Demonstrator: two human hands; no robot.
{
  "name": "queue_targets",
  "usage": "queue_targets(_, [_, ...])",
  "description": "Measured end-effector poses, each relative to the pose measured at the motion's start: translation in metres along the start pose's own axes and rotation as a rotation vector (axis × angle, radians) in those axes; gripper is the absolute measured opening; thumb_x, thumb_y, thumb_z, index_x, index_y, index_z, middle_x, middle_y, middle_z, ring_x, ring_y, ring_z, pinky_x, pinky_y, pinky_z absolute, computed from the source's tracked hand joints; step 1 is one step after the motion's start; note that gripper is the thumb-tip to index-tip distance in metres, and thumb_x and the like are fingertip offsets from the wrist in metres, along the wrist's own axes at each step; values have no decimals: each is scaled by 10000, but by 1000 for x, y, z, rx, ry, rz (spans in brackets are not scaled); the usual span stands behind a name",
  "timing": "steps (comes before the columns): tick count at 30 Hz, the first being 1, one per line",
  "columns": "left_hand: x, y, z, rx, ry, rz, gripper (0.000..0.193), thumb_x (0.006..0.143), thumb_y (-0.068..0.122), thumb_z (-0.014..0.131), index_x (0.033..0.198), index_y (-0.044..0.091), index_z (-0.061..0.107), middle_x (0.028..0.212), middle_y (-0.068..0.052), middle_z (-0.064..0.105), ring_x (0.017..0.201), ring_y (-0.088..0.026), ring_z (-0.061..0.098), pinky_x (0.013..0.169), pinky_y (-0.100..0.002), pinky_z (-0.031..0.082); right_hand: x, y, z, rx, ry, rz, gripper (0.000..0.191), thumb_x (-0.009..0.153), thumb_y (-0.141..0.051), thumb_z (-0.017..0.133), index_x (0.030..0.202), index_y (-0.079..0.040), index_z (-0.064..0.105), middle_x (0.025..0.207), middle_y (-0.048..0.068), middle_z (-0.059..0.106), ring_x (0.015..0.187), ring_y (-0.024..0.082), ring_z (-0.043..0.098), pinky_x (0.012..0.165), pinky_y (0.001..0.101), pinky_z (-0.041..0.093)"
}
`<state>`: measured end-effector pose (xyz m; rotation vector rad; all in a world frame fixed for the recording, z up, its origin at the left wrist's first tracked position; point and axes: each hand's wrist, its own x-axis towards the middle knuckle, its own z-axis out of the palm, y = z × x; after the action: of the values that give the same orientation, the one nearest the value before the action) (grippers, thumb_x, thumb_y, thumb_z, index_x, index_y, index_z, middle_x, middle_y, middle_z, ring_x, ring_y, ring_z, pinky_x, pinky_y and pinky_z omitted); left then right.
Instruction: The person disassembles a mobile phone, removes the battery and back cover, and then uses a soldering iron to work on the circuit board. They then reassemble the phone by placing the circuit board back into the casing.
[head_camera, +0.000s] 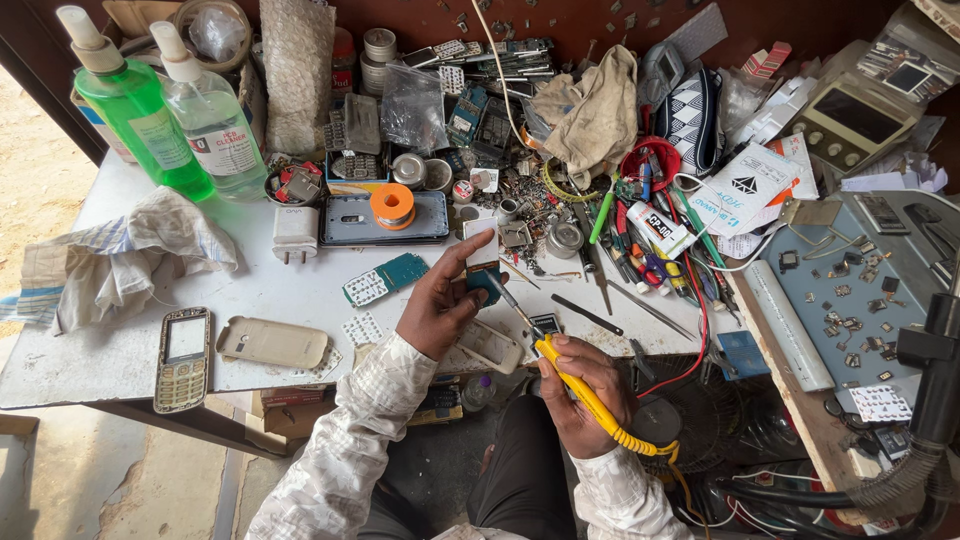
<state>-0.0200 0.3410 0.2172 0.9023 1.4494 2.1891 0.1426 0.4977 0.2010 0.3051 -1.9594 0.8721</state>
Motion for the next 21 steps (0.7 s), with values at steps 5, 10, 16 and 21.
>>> queue_targets(5, [-1,-2,0,20,-11,57,854,829,-292,415,1564,143,435,1504,-18,479,1172,-58,588,970,-213,506,-1,-2,1,-26,14,-6,295,926,6,751,1142,-30,554,1201,157,674,1132,254,715,943,354,654])
queue_targets(10, [-1,-3,-2,-6,1,23,864,814,-291,421,1561,143,427,1486,5,491,1098,-53,579,921,-203,496,-1,-1,2,-13,10,-10,305,927,14,740,1159,-20,547,1206,165,658,1148,266,700,946,359,652])
queue_targets(16, [-1,-7,-3,-14,-19,55,871,834,-297,421,1589,136,436,1429,-19,531,1116,-54,572,954,-198,486,-3,-1,2,17,6,7,299,930,22,734,1159,-21,547,1210,167,655,1161,274,693,956,366,653])
queue_targets(21, [-1,-6,-3,-12,-9,25,883,793,-298,398,1561,138,431,1499,-15,483,1154,-73,583,950,-223,491,-2,-1,2,-24,20,0,297,925,18,745,1143,-23,547,1191,161,667,1137,263,706,940,357,656])
